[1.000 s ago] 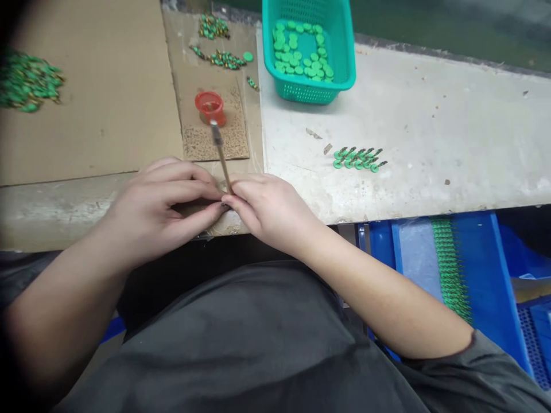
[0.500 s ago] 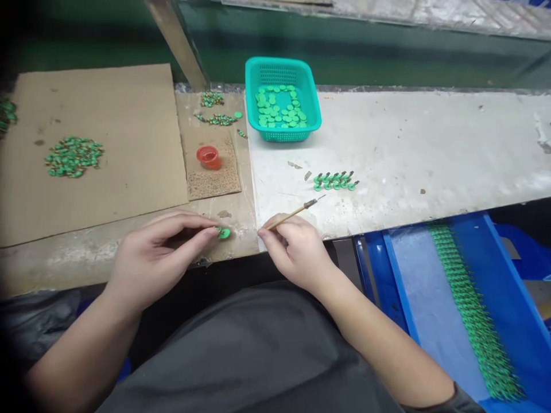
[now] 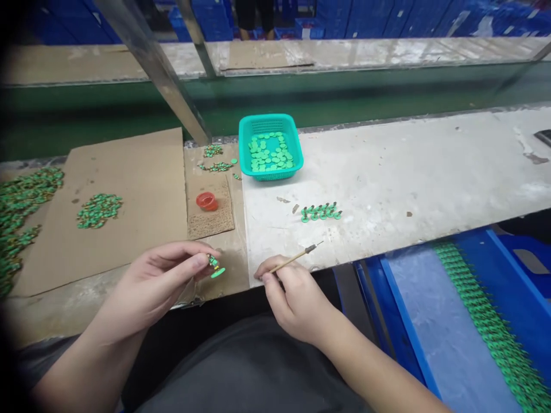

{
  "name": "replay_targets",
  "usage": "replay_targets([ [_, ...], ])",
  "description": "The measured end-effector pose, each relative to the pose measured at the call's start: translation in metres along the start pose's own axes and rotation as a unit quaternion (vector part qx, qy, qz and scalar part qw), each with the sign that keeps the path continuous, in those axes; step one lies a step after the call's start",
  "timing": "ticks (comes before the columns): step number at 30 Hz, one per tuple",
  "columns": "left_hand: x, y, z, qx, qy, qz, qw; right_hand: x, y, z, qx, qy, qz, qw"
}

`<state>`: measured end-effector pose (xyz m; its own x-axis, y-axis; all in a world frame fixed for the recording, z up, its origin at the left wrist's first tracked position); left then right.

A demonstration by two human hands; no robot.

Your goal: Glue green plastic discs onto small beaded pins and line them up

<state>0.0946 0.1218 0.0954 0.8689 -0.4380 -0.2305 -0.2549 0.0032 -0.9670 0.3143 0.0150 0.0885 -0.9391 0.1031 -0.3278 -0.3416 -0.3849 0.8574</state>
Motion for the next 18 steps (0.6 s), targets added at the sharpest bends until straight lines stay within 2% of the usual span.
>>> replay_targets([
  [3, 0.009, -0.006, 0.017, 0.032, -0.007, 0.074, 0.997, -0.025, -0.004, -0.013, 0.035, -0.031, 0.022, 0.999],
  [7, 0.046, -0.026, 0.051, 0.111, 0.021, 0.183, 0.977, -0.075, -0.003, -0.025, 0.055, -0.103, 0.055, 0.992],
  [10, 0.075, -0.044, 0.074, 0.168, 0.037, 0.229, 0.958, -0.113, 0.005, -0.026, 0.056, -0.147, 0.153, 0.976],
  [12, 0.091, -0.058, 0.086, 0.213, 0.045, 0.26, 0.941, -0.131, 0.011, -0.024, 0.051, -0.159, 0.244, 0.955],
  [14, 0.108, -0.07, 0.094, 0.26, 0.056, 0.283, 0.922, -0.147, 0.018, -0.021, 0.037, -0.178, 0.286, 0.941],
  [18, 0.15, -0.083, 0.111, 0.345, 0.085, 0.32, 0.878, -0.185, 0.021, -0.029, 0.012, -0.315, 0.196, 0.928],
])
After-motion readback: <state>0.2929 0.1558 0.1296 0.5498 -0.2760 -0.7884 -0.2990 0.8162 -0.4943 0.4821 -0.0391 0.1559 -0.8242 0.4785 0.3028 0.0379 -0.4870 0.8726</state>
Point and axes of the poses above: each hand's wrist, its own z-axis towards the middle knuckle, its own x-axis out of the palm, y = z × x, the point moved 9 cm from there along z, towards the middle knuckle, and after that the axes turned 3 degrees about z, right-handed, at the moved point
